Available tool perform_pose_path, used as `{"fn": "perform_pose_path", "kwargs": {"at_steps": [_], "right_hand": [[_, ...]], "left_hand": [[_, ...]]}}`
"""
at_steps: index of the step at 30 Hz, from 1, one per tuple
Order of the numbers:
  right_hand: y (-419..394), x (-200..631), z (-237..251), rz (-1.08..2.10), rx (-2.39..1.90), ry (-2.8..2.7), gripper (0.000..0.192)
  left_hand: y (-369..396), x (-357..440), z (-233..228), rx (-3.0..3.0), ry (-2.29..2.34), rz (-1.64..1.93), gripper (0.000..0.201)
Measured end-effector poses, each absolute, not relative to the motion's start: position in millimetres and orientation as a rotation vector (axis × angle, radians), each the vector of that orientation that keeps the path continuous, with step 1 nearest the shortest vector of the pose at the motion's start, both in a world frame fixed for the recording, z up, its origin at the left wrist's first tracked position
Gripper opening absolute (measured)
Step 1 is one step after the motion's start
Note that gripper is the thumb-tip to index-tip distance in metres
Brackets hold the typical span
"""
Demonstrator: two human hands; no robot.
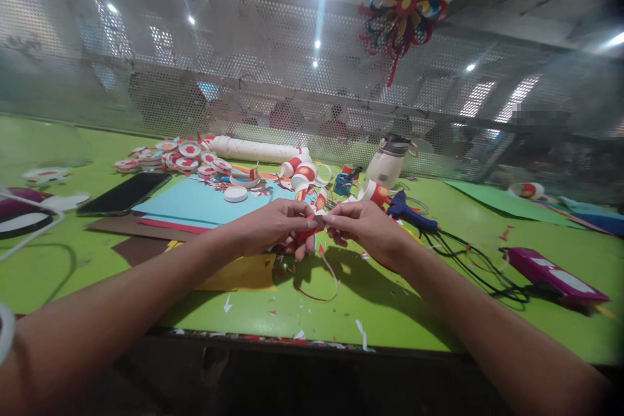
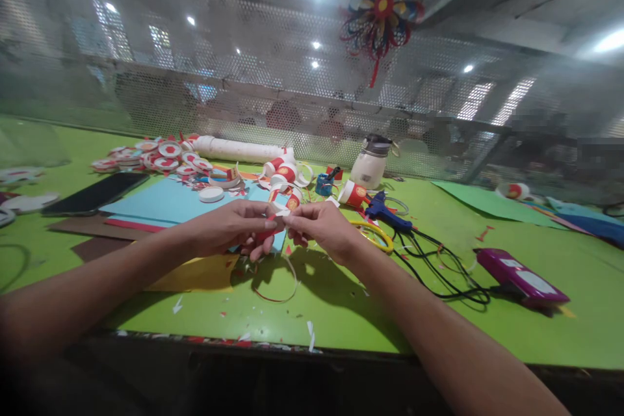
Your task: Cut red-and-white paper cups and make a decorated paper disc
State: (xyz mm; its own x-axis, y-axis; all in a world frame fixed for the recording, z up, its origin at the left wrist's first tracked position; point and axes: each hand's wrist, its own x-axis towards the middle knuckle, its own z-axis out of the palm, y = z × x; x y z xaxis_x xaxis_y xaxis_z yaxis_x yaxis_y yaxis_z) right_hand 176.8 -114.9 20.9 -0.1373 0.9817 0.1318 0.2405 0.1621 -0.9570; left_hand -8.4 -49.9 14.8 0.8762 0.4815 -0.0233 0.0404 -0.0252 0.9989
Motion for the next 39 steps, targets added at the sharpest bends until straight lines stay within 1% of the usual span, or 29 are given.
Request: {"fn": "perform_pose_path", "kwargs": {"at_steps": [12,19,24,32,39], "right_hand": [[-111.5,178.5,16.4,1.168,-1.181,-1.504,0.022],[-112.7,176.1,18.4,1.232,-1.144,-1.504,0.027],[-112.4,177.1,17.4,1.241,-1.166,-1.528,0.025],[-111.3,176.4,15.3,1.246,-1.184,-1.547,0.030],[-111.1,177.6,12.0,1.253,-1.170,-1.551,0.028]], "left_hand": [[-48.4,-9.2,14.9,1.584,0.441,0.390,0.020],[-47.9,-10.1,16.7,1.569,0.452,0.379,0.018],[-48.8,-10.3,18.8,1.564,0.431,0.377,0.018],[-47.2,-10.7,17.2,1.585,0.404,0.345,0.021],[-43.9,-11.2,14.6,1.607,0.380,0.342,0.023]]}}
